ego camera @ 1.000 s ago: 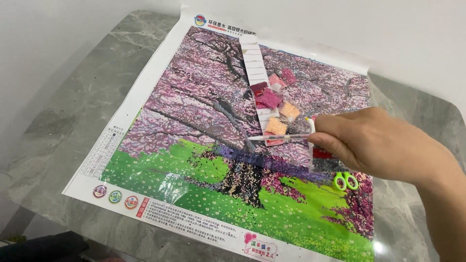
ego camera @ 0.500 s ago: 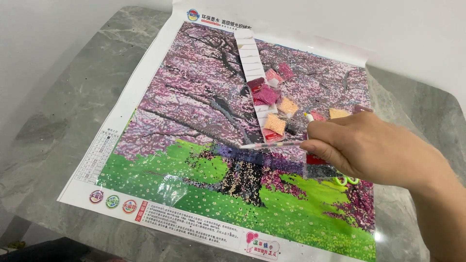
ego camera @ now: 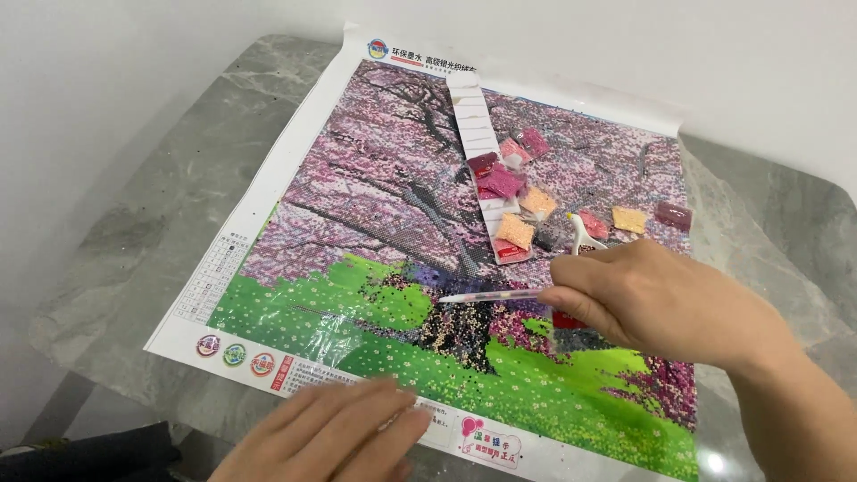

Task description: The person is performing diamond painting, which involves opening small bags of resin diamonds and using a specialized pen tool to place them onto a coded adhesive canvas.

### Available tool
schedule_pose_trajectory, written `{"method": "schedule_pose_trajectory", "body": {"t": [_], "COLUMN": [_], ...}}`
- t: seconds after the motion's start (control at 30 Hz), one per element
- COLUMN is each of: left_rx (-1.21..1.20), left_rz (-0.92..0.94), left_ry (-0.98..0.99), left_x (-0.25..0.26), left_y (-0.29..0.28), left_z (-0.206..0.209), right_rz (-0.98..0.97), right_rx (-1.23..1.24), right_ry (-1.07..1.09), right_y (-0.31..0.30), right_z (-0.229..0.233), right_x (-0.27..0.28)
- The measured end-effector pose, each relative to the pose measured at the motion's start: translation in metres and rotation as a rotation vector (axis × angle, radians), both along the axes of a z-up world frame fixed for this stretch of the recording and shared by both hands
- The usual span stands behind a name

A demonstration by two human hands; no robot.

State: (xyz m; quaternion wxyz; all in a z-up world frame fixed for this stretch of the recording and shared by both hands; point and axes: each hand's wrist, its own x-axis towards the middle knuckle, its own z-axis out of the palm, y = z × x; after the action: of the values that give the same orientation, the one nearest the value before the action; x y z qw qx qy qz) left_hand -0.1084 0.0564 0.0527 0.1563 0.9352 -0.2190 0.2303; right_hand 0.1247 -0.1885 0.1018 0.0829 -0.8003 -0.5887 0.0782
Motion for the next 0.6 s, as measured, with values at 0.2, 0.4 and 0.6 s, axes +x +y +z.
{"method": "schedule_pose_trajectory", "body": {"t": [0.2,0.4,0.6], "left_rx": [0.121,0.046,-0.062], "left_rz": [0.079,0.028,-0.035], "left_ry": [-0.429,-0.308,-0.231], "left_x": [0.095,0.115,0.126], "left_y": [-0.040,-0.053,-0.055], "left_z": [0.026,0.010,0.008], "right_rz": [-0.034,-0.031,-0.113], "right_rx": [0.038,0.143,0.181], "right_ry": [0.073,0.040,-0.010], "right_y": [0.005,-0.008,-0.002], "right_z": [-0.001,-0.004,0.002], "right_x": [-0.021,-0.018,-0.020]}}
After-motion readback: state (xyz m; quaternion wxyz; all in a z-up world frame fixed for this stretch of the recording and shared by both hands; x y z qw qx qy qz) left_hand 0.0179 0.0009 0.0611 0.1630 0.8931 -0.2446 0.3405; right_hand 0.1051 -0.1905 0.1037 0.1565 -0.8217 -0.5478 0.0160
